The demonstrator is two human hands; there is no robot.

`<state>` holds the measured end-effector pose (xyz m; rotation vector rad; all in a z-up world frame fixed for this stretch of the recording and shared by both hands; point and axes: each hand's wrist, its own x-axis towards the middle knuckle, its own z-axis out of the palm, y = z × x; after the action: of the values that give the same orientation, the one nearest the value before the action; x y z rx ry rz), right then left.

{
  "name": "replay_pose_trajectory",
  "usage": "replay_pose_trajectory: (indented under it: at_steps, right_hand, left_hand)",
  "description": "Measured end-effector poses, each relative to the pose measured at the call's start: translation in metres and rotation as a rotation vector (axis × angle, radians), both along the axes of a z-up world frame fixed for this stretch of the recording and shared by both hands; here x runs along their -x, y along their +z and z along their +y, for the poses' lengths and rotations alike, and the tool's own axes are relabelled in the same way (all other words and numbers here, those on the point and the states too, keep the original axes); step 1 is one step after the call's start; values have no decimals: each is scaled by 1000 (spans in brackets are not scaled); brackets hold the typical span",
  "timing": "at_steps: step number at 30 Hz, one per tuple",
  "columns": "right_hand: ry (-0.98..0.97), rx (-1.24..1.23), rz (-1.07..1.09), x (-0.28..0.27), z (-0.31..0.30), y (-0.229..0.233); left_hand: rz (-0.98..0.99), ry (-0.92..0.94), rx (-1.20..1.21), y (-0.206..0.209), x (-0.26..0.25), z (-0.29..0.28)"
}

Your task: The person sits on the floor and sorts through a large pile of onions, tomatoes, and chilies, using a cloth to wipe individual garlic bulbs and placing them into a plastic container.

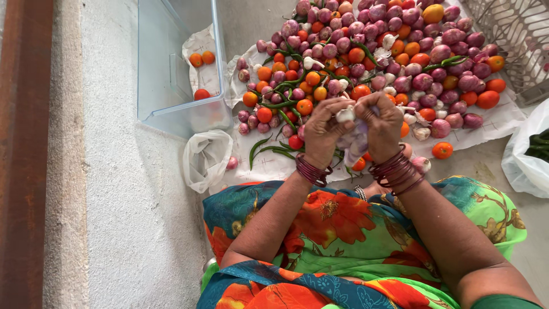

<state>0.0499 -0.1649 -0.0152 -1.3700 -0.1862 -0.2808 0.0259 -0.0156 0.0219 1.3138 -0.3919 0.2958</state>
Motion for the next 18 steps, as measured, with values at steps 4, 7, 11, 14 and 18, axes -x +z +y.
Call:
replay_pose_trajectory:
  at_steps: [4,7,11,14,18]
  right_hand:
    - [-21,160,159,-27,-40,6]
    - [16,489,227,-29,-49,34]
    - [348,257,160,-7,-25,49]
    - [317,277,-180,5,-4,41]
    - [105,297,-124,7,2,33]
  left_hand:
    - [93,-180,416,6,-8,7]
    - [158,-204,467,4,-14,22]
    - [182,-157,222,-19,-20,25]
    - [162,-146,343,-37,-22,19]
    - [134,105,66,-47,-19,7]
